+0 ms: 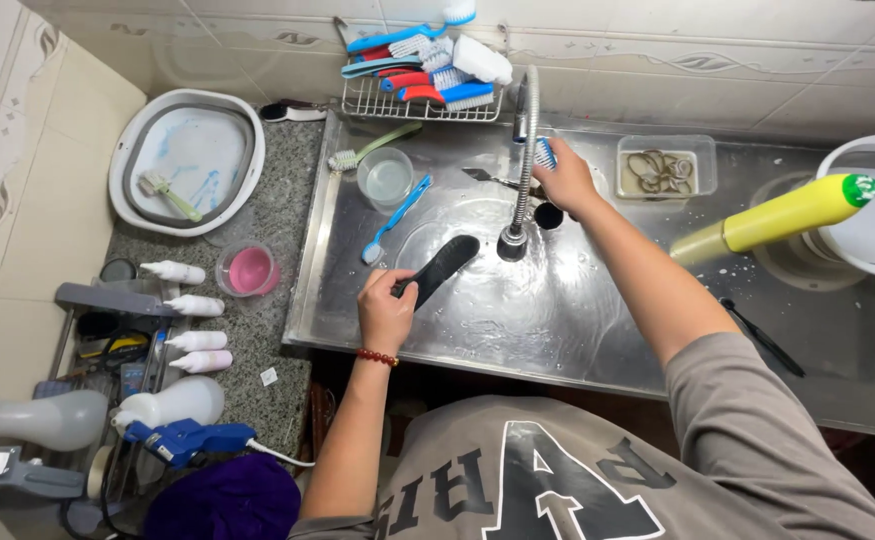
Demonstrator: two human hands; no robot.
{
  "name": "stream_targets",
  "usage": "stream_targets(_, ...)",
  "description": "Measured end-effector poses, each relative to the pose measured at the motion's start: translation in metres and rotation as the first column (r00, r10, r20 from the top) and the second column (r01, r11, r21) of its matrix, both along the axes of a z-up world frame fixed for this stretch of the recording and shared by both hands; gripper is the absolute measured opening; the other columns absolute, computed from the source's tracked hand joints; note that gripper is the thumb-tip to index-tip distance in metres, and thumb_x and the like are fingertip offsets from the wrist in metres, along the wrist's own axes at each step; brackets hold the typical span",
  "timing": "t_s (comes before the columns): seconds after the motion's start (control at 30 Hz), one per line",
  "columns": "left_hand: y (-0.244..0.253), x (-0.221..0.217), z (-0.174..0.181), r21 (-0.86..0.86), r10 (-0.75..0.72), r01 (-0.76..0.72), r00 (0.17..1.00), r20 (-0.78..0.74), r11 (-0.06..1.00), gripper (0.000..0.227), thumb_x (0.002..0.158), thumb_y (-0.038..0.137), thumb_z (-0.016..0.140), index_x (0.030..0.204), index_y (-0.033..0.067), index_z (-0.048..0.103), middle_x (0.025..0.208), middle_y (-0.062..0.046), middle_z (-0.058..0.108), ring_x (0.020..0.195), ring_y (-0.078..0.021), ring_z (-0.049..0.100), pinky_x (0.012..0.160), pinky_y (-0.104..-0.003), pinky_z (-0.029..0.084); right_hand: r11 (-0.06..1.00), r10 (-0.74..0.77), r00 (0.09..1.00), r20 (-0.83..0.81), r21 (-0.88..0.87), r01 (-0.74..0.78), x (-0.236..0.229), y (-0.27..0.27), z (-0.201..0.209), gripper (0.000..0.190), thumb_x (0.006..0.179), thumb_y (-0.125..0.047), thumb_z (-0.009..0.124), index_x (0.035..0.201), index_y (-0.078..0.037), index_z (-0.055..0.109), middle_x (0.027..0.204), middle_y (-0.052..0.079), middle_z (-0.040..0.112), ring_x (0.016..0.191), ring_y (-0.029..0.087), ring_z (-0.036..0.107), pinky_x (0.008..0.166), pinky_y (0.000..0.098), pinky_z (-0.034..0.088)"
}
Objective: The person rinses a black shoe insole under a running tap, then wipes it dry with a purple cloth. They proceed to scrub the insole with a blue brush and rinse it again under the tap.
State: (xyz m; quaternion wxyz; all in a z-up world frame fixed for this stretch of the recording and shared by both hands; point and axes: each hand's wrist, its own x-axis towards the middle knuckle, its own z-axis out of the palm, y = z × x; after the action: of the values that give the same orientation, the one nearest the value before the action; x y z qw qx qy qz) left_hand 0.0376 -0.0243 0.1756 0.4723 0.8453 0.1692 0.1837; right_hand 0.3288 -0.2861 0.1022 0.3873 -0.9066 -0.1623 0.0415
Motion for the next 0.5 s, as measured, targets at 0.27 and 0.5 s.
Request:
stream_targets(0.27,-0.006,-0.012,-0.057,-0.436,0.025,-0.040,0.999,-0.040,0.899,0.018,0.085,0.001,0.074,0.103,0.0005,0.076,0.094,-0.007,0.071,0.086,-0.0150,0.069,0.080,-0.028,0.055,0.935,-0.221,0.947,-0.234,0.224,0.274,-0.086,-0.074,0.019,0.055,0.082,-0.007,0.070,0.135,-0.005,0.054,0.099,0.014,0.067,0.084,0.025,0.066,0.071,0.0375,0.052)
stream_targets(0.5,-0.007,-0.025,-0.151,-0.587,-0.015,-0.158,0.960,-0.280,0.794,0.021,0.088,0.003,0.072,0.108,0.0010,0.075,0.101,-0.008,0.076,0.091,-0.0135,0.068,0.085,-0.028,0.053,0.862,-0.102,0.809,-0.579,0.355,0.363,-0.112,-0.156,0.000,0.067,0.083,0.007,0.059,0.147,-0.013,0.052,0.092,0.001,0.068,0.079,0.012,0.069,0.067,0.0285,0.061)
